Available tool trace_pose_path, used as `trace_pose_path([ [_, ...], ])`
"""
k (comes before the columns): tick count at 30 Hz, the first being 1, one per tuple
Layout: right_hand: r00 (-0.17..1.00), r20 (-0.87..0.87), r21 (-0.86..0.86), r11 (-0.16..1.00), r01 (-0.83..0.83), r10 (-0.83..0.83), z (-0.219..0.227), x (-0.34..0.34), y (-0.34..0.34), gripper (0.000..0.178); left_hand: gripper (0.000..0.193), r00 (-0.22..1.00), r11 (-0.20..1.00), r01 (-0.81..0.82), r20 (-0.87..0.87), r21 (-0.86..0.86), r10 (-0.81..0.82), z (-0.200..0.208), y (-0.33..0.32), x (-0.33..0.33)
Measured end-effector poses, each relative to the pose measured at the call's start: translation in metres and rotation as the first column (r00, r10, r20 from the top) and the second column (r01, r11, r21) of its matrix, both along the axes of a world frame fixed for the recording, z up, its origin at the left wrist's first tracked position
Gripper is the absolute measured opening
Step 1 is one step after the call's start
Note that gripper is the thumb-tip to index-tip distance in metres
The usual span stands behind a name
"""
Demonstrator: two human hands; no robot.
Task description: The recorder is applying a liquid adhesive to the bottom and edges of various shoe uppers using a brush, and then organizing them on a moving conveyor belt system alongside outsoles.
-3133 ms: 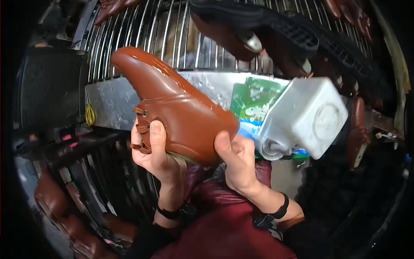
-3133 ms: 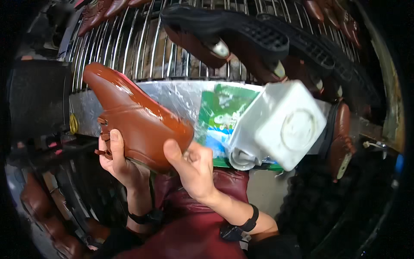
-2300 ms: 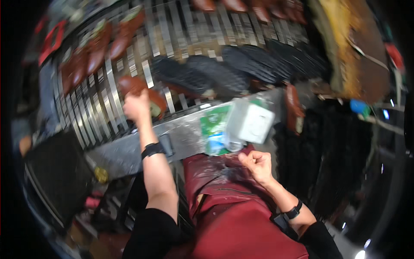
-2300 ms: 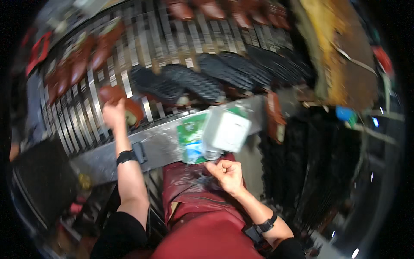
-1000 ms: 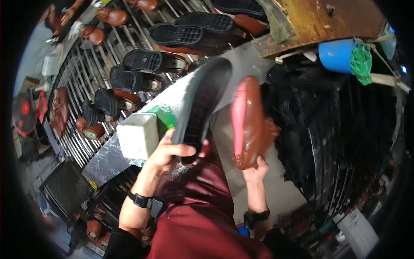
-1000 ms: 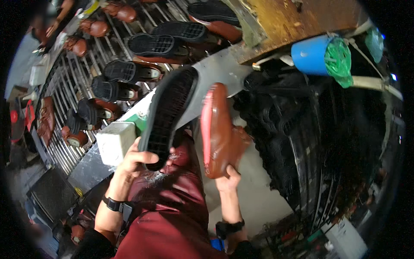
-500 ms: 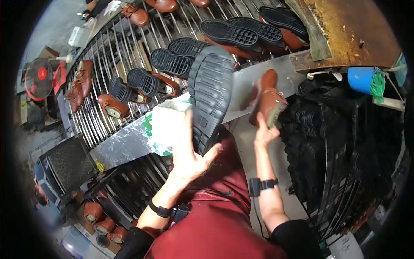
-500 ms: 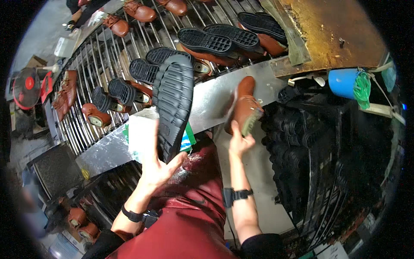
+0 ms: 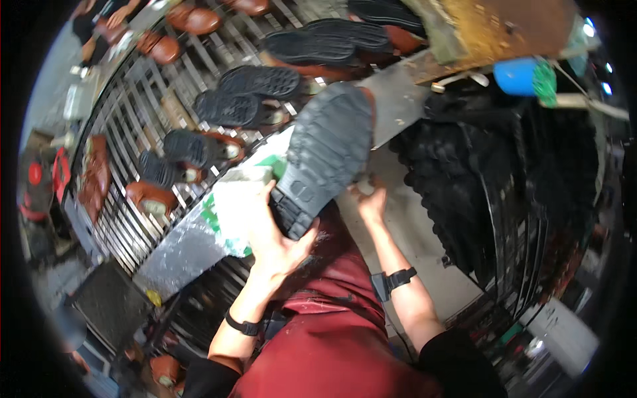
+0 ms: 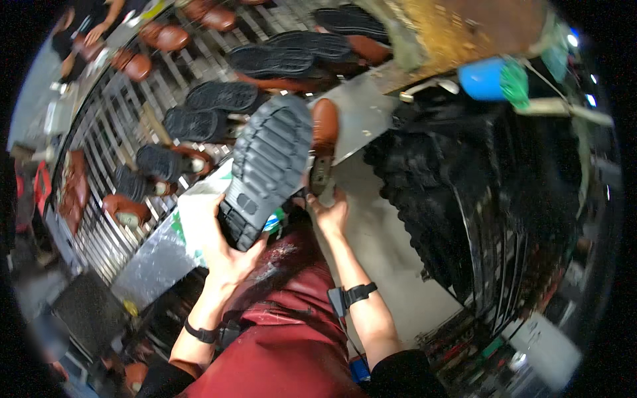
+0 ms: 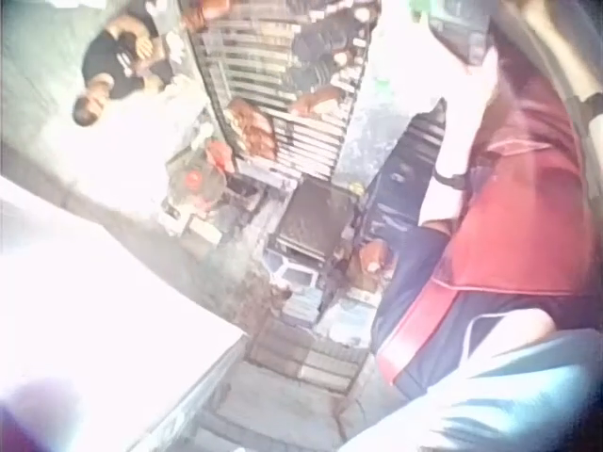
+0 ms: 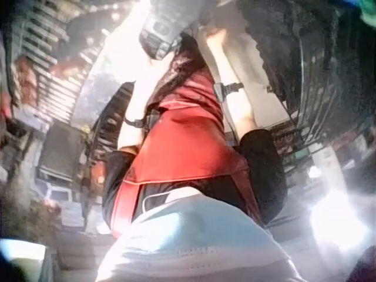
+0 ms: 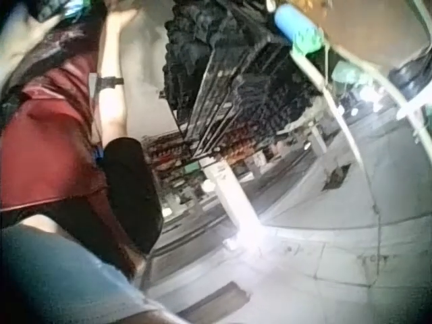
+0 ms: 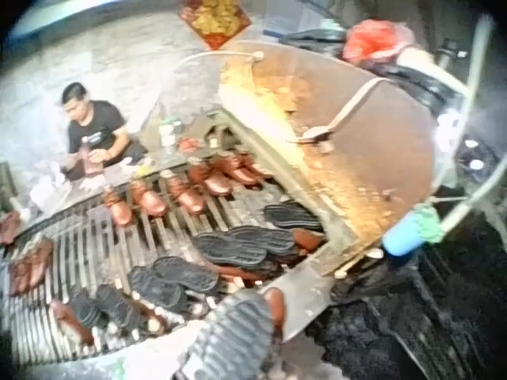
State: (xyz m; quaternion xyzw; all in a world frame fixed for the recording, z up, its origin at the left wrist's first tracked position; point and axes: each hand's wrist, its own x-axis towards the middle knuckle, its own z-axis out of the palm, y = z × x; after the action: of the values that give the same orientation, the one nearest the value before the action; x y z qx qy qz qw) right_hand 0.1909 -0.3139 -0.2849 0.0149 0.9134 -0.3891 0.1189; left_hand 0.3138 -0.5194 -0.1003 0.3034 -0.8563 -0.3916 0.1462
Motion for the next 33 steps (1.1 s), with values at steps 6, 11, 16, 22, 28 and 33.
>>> trace_pose_path([
  [6,0.862,0.465,-0.806,0.498,0.318,0.203,0.106,0.068,0.075,0.078,0.058,0.760,0.372,0.445,-0.123,0.815,-0.638,0.002,0.052,-0.045],
  [11,0.890,0.455,-0.752,0.528,0.395,-0.018,0.158,0.062,0.125,0.084,0.053,0.122,0.102,0.959,-0.062,0.264,-0.991,0.016,0.116,-0.099],
  [16,0.841,-0.085,-0.366,0.802,0.472,-0.534,0.285,0.028,0.244,0.065,0.041,0.442,0.321,0.854,-0.243,0.410,-0.863,0.035,0.176,-0.152],
  [22,0.493,-0.633,0.139,0.539,0.831,-0.597,0.304,-0.123,0.473,0.082,0.065,0.245,0.349,0.913,-0.398,-0.214,-0.884,0.089,0.317,-0.279],
  [28,0.711,-0.513,0.528,0.476,0.704,-0.481,0.225,-0.217,0.553,0.055,0.073,0.386,0.366,0.749,-0.085,-0.552,-0.919,0.071,0.432,-0.376],
  [33,0.464,-0.826,0.283,0.477,0.832,-0.319,0.219,-0.182,0.516,0.077,0.052,0.354,0.541,0.832,-0.634,-0.123,-0.687,0.043,0.402,-0.409],
])
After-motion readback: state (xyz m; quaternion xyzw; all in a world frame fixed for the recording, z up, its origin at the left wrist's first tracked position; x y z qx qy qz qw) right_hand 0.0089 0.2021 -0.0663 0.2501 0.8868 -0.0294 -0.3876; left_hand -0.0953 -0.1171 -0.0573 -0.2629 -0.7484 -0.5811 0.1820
